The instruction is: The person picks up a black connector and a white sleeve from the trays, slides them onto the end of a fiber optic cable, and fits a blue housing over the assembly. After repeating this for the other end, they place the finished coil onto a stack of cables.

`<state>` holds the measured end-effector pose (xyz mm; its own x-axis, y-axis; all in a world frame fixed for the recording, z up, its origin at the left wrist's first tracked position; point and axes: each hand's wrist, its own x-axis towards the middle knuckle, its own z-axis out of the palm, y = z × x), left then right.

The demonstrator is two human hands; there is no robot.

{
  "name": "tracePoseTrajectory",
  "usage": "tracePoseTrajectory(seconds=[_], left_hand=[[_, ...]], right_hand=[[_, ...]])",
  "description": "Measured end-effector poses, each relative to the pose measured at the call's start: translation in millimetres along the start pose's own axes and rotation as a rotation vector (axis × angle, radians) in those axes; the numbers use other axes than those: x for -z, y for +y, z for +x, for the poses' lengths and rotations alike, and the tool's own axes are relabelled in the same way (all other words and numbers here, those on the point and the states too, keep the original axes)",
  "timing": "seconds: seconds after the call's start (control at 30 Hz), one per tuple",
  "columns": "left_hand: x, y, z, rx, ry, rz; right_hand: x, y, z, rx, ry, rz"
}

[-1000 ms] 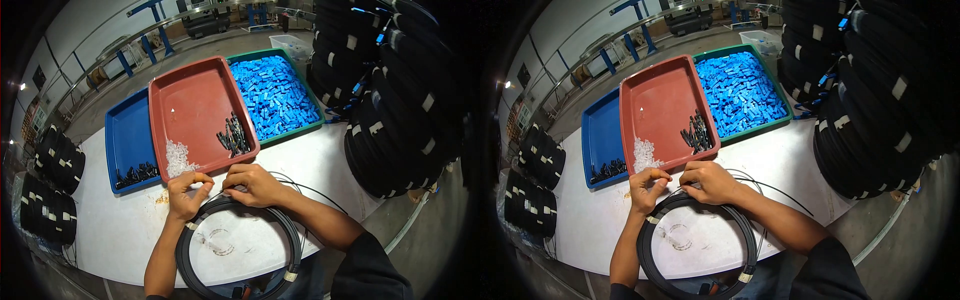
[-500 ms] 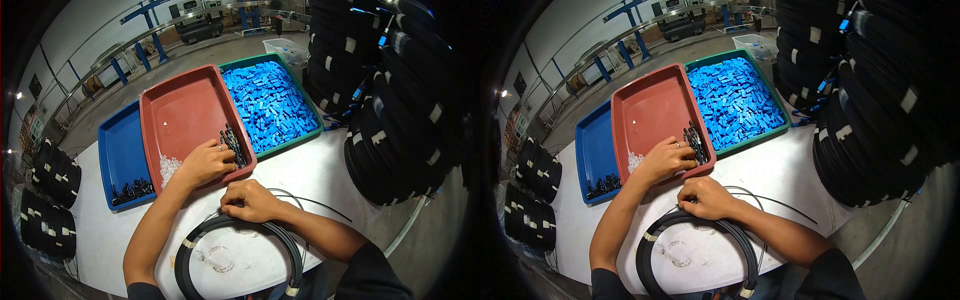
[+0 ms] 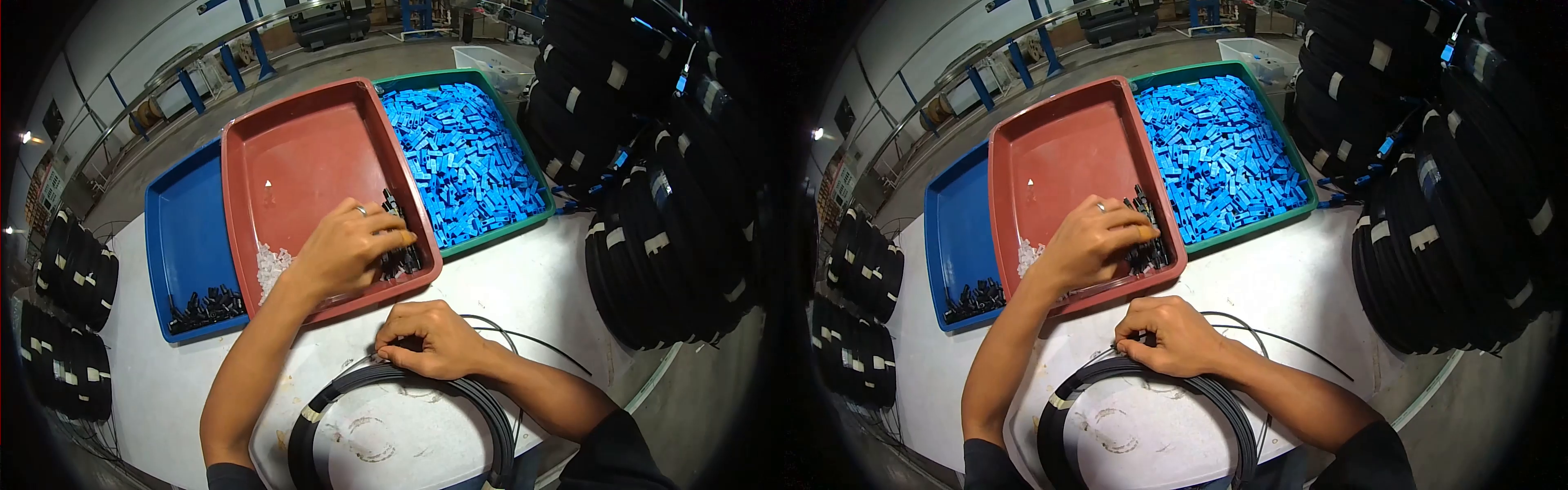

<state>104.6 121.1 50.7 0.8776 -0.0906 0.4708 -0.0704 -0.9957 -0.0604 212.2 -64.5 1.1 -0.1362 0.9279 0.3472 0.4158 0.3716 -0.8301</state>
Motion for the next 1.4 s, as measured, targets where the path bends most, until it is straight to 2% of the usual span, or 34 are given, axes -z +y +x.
tracePoseTrajectory(seconds=[0.17, 0.5, 0.6, 0.67, 0.7, 0.77, 0.8, 0.9, 0.93, 1.03, 1.2, 1.27, 1.33, 1.4], left_hand=[[-21, -3, 6, -0.162, -0.068, 0.024], [-14, -9, 15, -0.122, -0.19, 0.023], [-13, -10, 9, -0.063, -0.118, -0.027], [-5, -6, 5, 0.023, 0.024, -0.176], [-1, -1, 2, 0.018, 0.017, -0.172], [7, 13, -8, 0.404, 0.119, -0.578], [9, 16, -16, 0.409, 0.12, -0.567], [8, 26, -43, 0.616, 0.325, -0.987], [12, 33, -52, 0.619, 0.333, -0.975], [26, 56, -72, 0.747, 0.43, -1.195], [38, 89, -92, 0.806, 0.529, -1.191], [34, 92, -103, 0.855, 0.463, -1.186], [34, 102, -105, 0.825, 0.494, -1.195], [34, 114, -107, 0.791, 0.422, -1.032]], right_hand=[[2, -3, 0, -0.019, -0.007, 0.008], [3, -2, 0, -0.039, -0.028, -0.008], [4, -2, 0, -0.03, -0.026, -0.003], [3, -1, 0, -0.013, -0.012, 0.007], [1, -1, -1, -0.001, 0.01, 0.02], [1, -1, -1, -0.004, 0.016, 0.02], [1, -1, -1, -0.011, 0.012, 0.014], [-1, -2, -2, 0.007, 0.043, -0.026], [-1, -3, -2, 0.006, 0.085, -0.06], [-1, -4, -3, 0.002, 0.113, -0.104], [0, -11, -3, 0.07, 0.164, -0.199], [1, -11, -3, 0.1, 0.169, -0.221], [2, -10, -2, 0.123, 0.175, -0.241], [3, -8, -2, 0.114, 0.163, -0.199]])
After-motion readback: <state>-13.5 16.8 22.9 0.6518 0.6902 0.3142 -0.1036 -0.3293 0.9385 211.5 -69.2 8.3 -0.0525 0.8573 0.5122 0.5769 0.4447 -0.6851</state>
